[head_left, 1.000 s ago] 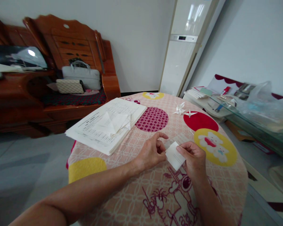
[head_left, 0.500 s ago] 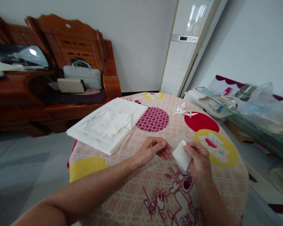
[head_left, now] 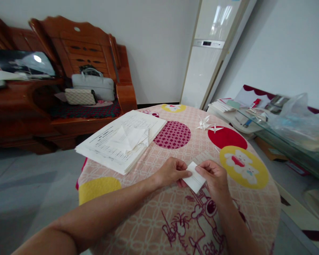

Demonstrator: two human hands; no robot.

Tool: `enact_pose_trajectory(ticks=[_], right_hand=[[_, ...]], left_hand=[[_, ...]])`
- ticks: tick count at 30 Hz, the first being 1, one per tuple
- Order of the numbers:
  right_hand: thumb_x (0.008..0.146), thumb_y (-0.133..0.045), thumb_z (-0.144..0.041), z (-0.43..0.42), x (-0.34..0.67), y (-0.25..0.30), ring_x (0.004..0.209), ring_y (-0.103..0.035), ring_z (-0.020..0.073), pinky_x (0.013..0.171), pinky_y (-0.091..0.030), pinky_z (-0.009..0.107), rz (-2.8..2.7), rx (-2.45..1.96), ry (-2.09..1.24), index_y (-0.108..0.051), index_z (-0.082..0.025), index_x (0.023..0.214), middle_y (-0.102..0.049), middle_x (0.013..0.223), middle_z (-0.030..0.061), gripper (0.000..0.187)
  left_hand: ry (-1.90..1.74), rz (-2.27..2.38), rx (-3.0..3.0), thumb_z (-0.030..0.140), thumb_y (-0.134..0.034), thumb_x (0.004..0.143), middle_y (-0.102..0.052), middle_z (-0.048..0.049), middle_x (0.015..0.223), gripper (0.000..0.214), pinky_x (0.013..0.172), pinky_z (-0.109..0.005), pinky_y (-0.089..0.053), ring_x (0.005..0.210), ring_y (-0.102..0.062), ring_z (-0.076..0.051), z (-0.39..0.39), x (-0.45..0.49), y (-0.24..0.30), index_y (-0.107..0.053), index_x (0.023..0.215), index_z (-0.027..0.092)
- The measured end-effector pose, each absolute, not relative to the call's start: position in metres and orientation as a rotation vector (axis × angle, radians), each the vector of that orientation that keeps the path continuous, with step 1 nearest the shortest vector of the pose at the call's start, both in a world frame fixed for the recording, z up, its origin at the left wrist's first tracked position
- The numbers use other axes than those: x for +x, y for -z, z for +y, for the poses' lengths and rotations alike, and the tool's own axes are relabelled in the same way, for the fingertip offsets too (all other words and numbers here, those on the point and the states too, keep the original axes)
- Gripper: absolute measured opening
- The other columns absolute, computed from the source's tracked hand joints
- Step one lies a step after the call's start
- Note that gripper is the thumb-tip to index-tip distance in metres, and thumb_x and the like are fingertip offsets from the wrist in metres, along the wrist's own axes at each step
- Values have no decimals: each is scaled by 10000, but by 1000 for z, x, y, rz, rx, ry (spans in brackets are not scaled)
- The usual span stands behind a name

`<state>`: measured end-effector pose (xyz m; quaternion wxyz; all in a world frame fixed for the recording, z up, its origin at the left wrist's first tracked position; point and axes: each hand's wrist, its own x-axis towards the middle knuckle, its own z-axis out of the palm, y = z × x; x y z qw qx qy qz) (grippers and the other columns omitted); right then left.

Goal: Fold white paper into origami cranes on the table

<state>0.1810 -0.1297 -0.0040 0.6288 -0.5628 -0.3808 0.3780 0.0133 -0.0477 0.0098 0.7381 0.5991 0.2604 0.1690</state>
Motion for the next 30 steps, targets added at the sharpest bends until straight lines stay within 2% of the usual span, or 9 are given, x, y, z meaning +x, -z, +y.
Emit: enact_pose_trajectory(ticks=[5,7,11,15,24,30], right_hand=[[766,-697,-453,-130,183,-3,511,-613,162,441,-497,266,-741,-1191,-988,-703,-172,887,-710,691,32,307],[789,-662,-490,-131,184,-6,491,-626,177,412,-505,275,-770,-1199,-1055,-715,-160,830,-714,665,50,337],[725,-739,-443,-132,182,-7,479,-630,175,403,-506,250,-861,-1278,-1080,-718,-148,724,-692,585,44,296],[722,-737,-431,-132,181,-6,444,-616,171,395,-496,249,-871,-1299,-1082,-711,-147,674,-679,543,38,289],[768,-701,-386,-134,179,-4,421,-592,151,403,-489,238,-919,-1256,-1128,-712,-149,668,-672,520,29,258],[758,-699,-382,-133,176,-6,376,-572,140,372,-471,221,-895,-1289,-1149,-694,-139,646,-656,482,27,267]], left_hand=[[-449,601,1275,474,-760,679,-675,-44,597,397,454,-198,-490,478,-622,-124,-40,13,-4,-630,717,101],[-514,624,1267,477,-760,678,-669,-40,583,403,442,-192,-478,463,-615,-119,-38,12,-5,-607,698,104],[-554,637,1283,480,-759,677,-658,-29,569,410,427,-182,-463,453,-611,-116,-37,12,-5,-588,700,108],[-537,622,1308,491,-753,678,-645,-26,568,422,429,-184,-459,455,-607,-117,-36,12,-3,-592,719,102],[-480,572,1337,493,-750,685,-606,-11,553,445,386,-155,-370,403,-497,-61,-37,15,-3,-664,787,69],[-429,553,1416,510,-722,712,-618,-26,558,448,389,-170,-405,424,-533,-85,-35,13,-9,-666,763,68]])
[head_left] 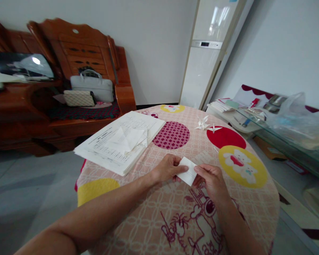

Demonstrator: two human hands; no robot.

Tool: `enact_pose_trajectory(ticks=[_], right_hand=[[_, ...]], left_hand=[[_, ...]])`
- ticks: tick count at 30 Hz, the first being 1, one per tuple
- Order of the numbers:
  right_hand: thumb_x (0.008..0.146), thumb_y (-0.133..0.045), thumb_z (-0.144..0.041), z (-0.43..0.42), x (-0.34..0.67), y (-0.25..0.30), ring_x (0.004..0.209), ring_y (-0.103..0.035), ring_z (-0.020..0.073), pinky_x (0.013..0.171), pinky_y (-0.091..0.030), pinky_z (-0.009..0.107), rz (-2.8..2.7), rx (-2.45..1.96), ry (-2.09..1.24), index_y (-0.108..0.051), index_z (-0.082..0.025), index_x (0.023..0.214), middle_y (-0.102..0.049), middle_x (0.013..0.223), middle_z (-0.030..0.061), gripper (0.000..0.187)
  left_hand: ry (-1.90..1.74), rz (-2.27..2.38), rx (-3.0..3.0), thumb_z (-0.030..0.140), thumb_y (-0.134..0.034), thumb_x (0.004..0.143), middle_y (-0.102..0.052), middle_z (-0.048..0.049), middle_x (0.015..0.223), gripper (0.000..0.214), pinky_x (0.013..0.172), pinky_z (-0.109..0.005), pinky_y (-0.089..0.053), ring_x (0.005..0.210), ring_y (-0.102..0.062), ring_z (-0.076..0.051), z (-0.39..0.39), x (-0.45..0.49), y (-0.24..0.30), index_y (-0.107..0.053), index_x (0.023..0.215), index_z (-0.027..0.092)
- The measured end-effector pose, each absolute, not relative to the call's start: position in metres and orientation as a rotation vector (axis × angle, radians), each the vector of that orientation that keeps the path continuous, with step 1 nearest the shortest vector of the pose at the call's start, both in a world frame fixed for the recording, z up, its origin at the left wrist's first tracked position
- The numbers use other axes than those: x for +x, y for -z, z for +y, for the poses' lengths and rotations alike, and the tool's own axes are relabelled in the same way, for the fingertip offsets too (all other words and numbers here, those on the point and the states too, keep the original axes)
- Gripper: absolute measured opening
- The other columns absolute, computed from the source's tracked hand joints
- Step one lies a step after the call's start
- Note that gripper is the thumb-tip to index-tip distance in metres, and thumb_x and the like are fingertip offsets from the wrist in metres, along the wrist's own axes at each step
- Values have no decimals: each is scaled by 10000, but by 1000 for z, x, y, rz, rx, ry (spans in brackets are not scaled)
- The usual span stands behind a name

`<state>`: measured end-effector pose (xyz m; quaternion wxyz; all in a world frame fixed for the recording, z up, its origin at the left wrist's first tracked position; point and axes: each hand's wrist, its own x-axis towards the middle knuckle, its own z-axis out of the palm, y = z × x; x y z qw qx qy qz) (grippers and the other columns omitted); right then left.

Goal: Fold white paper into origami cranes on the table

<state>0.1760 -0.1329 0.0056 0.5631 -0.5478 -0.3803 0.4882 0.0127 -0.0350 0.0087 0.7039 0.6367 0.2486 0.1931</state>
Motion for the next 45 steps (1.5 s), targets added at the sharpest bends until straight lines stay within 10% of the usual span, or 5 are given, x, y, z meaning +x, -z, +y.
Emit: enact_pose_trajectory(ticks=[28,45], right_hand=[[719,-640,-480,-125,175,6,363,-579,149,284,-374,199,-865,-1543,-1201,-615,-138,659,-639,514,37,348],[756,-604,-172,-121,182,11,628,-606,182,589,-396,274,-1627,-1967,-304,-660,-188,760,-667,674,44,58]], left_hand=[[-195,768,1394,176,-637,603,-582,6,506,89,438,-189,-459,443,-551,-94,-14,-1,-7,-592,636,107],[-400,308,2443,10,-532,718,-639,-74,1005,288,829,-237,-450,946,-598,-165,-27,-3,-6,-658,943,140]])
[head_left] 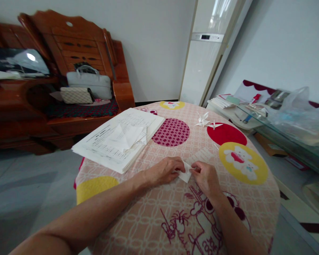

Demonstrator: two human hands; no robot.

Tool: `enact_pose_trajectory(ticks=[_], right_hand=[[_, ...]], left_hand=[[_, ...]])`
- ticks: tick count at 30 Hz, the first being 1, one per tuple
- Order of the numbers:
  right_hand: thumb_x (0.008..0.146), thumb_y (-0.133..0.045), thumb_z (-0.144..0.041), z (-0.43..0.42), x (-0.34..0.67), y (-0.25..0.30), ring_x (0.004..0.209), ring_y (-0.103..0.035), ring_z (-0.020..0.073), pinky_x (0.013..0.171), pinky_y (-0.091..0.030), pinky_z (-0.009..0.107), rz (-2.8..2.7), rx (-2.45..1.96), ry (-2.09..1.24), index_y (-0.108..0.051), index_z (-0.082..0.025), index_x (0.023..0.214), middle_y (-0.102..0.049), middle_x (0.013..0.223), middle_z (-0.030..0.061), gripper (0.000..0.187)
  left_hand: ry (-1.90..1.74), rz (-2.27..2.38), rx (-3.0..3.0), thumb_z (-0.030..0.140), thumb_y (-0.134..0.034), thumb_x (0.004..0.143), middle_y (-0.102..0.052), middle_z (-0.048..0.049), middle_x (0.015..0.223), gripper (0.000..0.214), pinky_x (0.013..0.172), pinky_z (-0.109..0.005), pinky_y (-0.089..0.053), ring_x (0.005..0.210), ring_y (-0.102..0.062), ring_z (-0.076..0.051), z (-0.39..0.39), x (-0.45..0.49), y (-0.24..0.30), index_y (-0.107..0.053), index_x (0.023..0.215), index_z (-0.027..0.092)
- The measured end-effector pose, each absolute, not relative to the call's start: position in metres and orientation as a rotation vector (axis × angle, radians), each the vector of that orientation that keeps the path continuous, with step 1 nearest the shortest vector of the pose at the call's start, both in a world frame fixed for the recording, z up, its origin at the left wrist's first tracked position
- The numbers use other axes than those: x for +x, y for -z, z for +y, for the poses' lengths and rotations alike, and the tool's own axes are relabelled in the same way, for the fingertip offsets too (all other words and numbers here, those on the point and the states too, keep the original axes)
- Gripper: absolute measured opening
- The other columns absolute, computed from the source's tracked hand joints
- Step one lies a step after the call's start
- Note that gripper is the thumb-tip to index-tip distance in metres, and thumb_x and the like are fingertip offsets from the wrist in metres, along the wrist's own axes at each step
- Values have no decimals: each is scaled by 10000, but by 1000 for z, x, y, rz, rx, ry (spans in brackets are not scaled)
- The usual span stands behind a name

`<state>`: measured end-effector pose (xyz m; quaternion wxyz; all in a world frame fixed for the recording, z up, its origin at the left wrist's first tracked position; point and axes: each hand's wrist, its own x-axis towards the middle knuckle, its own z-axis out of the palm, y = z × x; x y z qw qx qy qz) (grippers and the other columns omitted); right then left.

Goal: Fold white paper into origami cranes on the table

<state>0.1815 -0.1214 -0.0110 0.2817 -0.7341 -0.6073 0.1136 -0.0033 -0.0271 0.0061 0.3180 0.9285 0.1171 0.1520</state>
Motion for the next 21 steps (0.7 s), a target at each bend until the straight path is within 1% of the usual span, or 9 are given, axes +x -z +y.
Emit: enact_pose_trajectory(ticks=[3,5,8,12,16,21], right_hand=[[732,-562,-71,-123,178,9,715,-585,190,638,-406,277,-1785,-1861,-72,-656,-174,784,-642,768,70,149],[729,-516,-26,-124,176,7,743,-568,190,652,-409,273,-1866,-1772,-26,-651,-173,769,-621,778,73,204],[707,-459,20,-125,175,7,752,-566,182,671,-427,265,-1941,-1620,-178,-648,-172,737,-605,754,62,271],[657,-463,37,-126,182,8,810,-593,183,723,-460,272,-1958,-1461,-398,-668,-169,811,-630,826,60,329],[673,-528,9,-129,190,6,845,-605,190,754,-478,290,-2003,-1416,-470,-678,-177,844,-651,890,59,294],[707,-584,-22,-131,190,3,858,-611,198,782,-491,317,-2051,-1439,-442,-694,-180,809,-663,931,69,218]], left_hand=[[-344,266,2453,74,-624,732,-632,-84,1036,279,815,-249,-451,955,-597,-185,-28,-2,-5,-653,1001,142],[-343,259,2457,112,-673,730,-631,-83,1033,270,809,-255,-446,951,-595,-191,-26,-2,-2,-655,998,145],[-331,251,2458,144,-702,736,-632,-72,1001,265,775,-249,-438,908,-595,-181,-22,-2,2,-657,997,142],[-366,227,2437,162,-711,748,-626,-61,988,268,746,-230,-425,878,-586,-161,-19,-3,7,-656,1010,144],[-371,207,2414,168,-675,789,-633,-71,990,209,751,-221,-423,882,-588,-154,-18,-4,7,-659,995,137],[-368,196,2368,174,-636,824,-644,-84,995,179,763,-226,-432,889,-594,-154,-16,-5,4,-667,994,128]])
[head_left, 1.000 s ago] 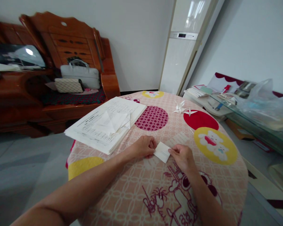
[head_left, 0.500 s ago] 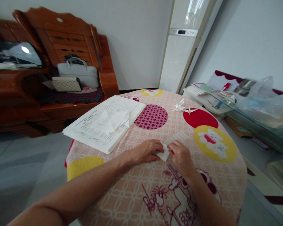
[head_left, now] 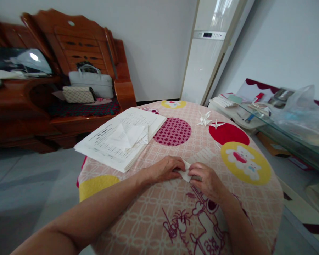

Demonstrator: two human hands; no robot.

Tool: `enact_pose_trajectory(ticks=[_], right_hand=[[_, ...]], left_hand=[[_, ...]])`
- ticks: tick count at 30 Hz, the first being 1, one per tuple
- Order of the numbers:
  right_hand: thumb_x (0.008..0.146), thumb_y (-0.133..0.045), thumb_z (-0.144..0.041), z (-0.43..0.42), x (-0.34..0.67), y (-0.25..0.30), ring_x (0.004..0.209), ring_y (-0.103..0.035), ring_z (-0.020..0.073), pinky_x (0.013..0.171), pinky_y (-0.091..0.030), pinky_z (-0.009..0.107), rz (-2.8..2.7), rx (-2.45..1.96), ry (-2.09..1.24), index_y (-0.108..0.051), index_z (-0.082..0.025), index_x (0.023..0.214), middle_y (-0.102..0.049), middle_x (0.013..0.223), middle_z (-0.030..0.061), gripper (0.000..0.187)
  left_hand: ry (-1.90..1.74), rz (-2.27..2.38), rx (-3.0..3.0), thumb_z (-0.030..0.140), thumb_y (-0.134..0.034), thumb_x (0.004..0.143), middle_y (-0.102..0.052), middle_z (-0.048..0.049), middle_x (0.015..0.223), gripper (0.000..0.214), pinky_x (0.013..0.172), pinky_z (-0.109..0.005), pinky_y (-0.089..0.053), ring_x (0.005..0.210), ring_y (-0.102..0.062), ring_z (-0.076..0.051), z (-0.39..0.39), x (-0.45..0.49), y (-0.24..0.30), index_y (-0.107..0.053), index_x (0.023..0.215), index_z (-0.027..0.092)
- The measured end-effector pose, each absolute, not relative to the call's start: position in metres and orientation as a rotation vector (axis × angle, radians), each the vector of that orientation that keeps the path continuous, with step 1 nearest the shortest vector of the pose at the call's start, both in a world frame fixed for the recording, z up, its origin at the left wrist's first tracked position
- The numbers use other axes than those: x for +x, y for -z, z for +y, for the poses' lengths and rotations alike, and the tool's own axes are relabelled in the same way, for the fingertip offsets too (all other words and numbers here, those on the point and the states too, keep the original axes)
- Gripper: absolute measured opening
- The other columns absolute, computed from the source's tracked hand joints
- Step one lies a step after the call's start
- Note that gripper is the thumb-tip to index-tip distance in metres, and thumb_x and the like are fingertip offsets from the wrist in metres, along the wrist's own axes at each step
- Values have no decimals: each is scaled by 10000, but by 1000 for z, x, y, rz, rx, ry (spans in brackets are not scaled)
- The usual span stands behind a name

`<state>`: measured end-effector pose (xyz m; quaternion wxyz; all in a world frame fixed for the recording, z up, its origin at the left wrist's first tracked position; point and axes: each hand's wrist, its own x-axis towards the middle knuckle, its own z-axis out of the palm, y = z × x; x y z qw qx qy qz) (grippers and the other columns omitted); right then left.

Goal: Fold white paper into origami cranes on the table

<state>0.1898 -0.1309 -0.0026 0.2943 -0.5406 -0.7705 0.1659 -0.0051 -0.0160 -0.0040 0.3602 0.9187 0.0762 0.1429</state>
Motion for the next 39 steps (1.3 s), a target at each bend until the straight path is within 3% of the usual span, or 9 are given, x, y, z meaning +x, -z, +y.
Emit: enact_pose_trajectory(ticks=[12,27,31,39], right_hand=[[842,-563,-120,-132,191,-1,817,-618,174,738,-490,287,-2084,-1379,-445,-730,-191,789,-667,880,66,190],[775,-528,-59,-128,183,6,748,-590,172,697,-472,284,-1889,-1455,-421,-642,-178,689,-643,802,63,186],[775,-561,-82,-129,182,3,738,-587,172,687,-457,281,-1871,-1490,-457,-657,-178,686,-635,793,60,162],[791,-589,-238,-128,184,9,530,-503,136,512,-344,247,-1754,-1729,-579,-653,-173,593,-566,544,-1,218]], left_hand=[[-348,251,2405,226,-650,810,-637,-82,981,157,766,-236,-443,879,-599,-164,-20,-4,3,-673,938,139],[-436,387,2323,109,-597,769,-672,-62,920,91,729,-210,-451,815,-616,-133,-24,-2,2,-677,732,132],[-442,392,2333,107,-588,782,-674,-62,908,95,745,-209,-451,827,-616,-138,-24,-1,4,-676,756,132],[-458,467,2329,155,-596,810,-663,-60,897,93,766,-230,-448,822,-606,-146,-29,1,5,-676,768,132]])
